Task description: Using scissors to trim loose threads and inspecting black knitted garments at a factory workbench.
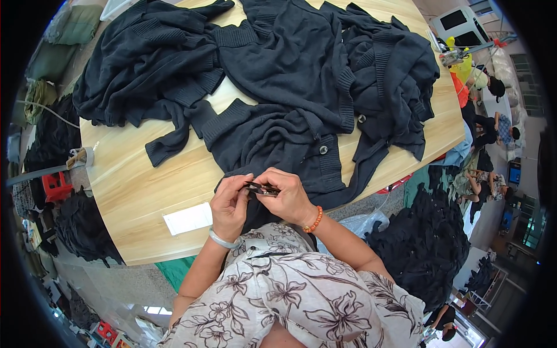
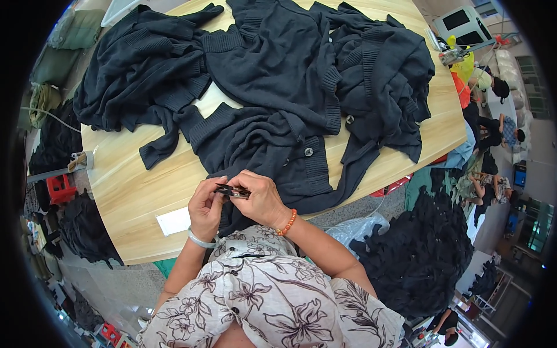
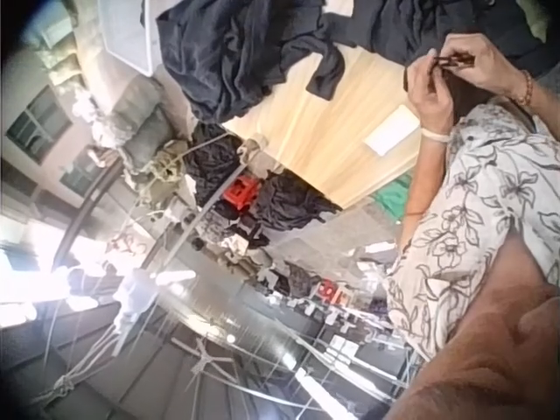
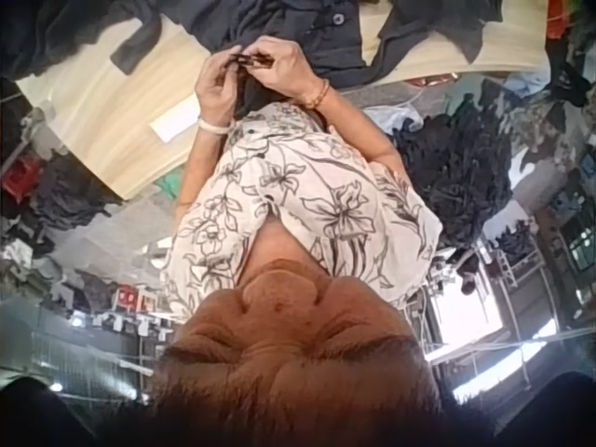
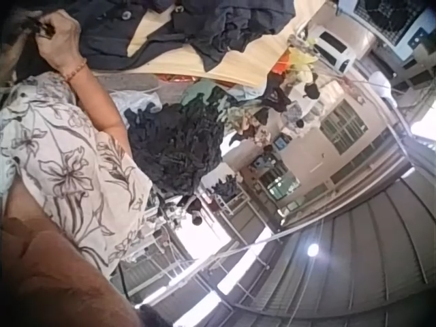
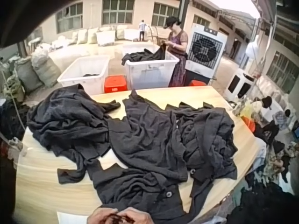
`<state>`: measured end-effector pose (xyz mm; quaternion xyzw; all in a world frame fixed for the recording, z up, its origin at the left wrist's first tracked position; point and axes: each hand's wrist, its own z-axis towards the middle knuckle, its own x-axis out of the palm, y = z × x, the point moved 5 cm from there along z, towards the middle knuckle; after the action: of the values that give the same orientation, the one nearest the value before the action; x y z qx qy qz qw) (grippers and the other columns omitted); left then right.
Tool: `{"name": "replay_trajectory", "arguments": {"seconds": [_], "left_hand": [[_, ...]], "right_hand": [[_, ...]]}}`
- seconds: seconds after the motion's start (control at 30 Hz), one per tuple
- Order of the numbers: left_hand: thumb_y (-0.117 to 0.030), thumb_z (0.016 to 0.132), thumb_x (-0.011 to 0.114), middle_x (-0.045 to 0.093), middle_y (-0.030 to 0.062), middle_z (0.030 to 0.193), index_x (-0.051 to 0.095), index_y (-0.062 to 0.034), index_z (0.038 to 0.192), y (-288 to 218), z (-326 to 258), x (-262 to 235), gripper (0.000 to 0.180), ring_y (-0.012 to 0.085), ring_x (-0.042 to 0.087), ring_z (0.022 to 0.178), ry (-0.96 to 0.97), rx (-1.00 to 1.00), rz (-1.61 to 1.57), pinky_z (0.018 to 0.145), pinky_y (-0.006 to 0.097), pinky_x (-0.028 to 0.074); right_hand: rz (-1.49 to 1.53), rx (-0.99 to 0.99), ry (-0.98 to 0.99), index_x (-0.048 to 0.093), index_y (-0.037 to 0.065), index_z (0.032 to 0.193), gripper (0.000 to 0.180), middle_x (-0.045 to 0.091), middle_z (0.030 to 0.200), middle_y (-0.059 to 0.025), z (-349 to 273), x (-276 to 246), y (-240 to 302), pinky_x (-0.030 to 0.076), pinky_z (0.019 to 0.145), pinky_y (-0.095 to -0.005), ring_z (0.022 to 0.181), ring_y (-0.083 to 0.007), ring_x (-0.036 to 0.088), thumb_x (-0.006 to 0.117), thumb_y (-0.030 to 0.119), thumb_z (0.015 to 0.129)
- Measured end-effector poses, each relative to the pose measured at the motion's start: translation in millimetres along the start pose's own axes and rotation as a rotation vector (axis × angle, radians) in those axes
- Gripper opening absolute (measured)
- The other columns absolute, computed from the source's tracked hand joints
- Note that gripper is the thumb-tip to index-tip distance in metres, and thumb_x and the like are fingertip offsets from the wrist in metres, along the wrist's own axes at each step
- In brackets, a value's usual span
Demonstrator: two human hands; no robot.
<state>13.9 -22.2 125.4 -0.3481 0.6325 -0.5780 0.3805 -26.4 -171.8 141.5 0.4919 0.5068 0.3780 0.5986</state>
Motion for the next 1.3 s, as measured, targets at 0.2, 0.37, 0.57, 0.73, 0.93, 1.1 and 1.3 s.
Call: {"name": "replay_trajectory", "arguments": {"seconds": [0.2,0.37,0.57,0.73,0.93,1.1,1.3], "left_hand": [[0.008,0.094,0.051,0.059,0.0099,0.113,0.050,-0.0019,0.108,13,3,-6,0.016,0.0096,0.060,0.094,0.021,-0.178,-0.276,0.071,0.020,0.052],[0.009,0.093,0.050,0.059,0.0126,0.115,0.061,0.0025,0.102,16,3,-11,0.016,0.0126,0.061,0.097,0.045,-0.153,-0.211,0.079,0.022,0.054],[0.015,0.089,0.053,0.060,0.0126,0.114,0.066,0.0039,0.103,15,-2,-8,0.022,0.0141,0.062,0.098,-0.051,-0.052,-0.227,0.087,0.024,0.051],[0.015,0.086,0.059,0.061,0.0120,0.112,0.067,0.0043,0.103,17,-1,-7,0.022,0.0141,0.063,0.099,-0.091,-0.055,-0.221,0.084,0.023,0.052],[0.015,0.082,0.063,0.063,0.0134,0.109,0.068,0.0034,0.102,15,1,-6,0.024,0.0161,0.065,0.093,-0.056,0.077,0.051,0.076,0.023,0.055],[0.015,0.079,0.063,0.064,0.0152,0.109,0.068,0.0033,0.100,10,3,-5,0.025,0.0175,0.067,0.091,-0.028,0.081,0.169,0.073,0.024,0.056],[0.009,0.088,0.059,0.065,0.0134,0.109,0.063,0.0046,0.098,27,2,-10,0.011,0.0131,0.064,0.086,-0.091,-0.061,-0.037,0.075,0.023,0.053]], "right_hand": [[-0.015,-0.044,0.004,0.066,-0.002,0.092,0.019,0.066,0.081,-0.0068,-7,1,0,0.048,0.059,-0.0240,0.066,-0.0110,0.063,0.070,-0.006,0.073],[-0.056,-0.105,0.002,0.066,-0.001,0.092,0.020,0.066,0.081,-0.0072,-4,4,0,0.049,0.057,-0.0252,0.064,-0.0143,0.064,0.070,-0.005,0.073],[-0.205,-0.232,-0.021,0.065,0.002,0.092,0.022,0.066,0.083,-0.0074,-2,5,5,0.051,0.055,-0.0284,0.064,-0.0223,0.065,0.067,-0.005,0.071],[-0.267,-0.260,0.006,0.063,0.003,0.088,0.021,0.064,0.086,-0.0061,-4,7,8,0.051,0.054,-0.0300,0.064,-0.0223,0.064,0.066,-0.005,0.069],[-0.307,-0.261,0.013,0.062,0.004,0.085,0.020,0.061,0.085,-0.0055,-2,7,5,0.050,0.054,-0.0307,0.063,-0.0218,0.064,0.066,-0.005,0.068],[-0.296,-0.246,0.011,0.063,0.004,0.086,0.021,0.062,0.085,-0.0055,-2,5,3,0.050,0.054,-0.0305,0.063,-0.0218,0.063,0.066,-0.005,0.068],[-0.255,-0.097,0.058,0.063,0.004,0.098,0.022,0.060,0.085,-0.0070,0,3,8,0.051,0.059,-0.0302,0.066,-0.0209,0.064,0.071,0.006,0.077]]}}
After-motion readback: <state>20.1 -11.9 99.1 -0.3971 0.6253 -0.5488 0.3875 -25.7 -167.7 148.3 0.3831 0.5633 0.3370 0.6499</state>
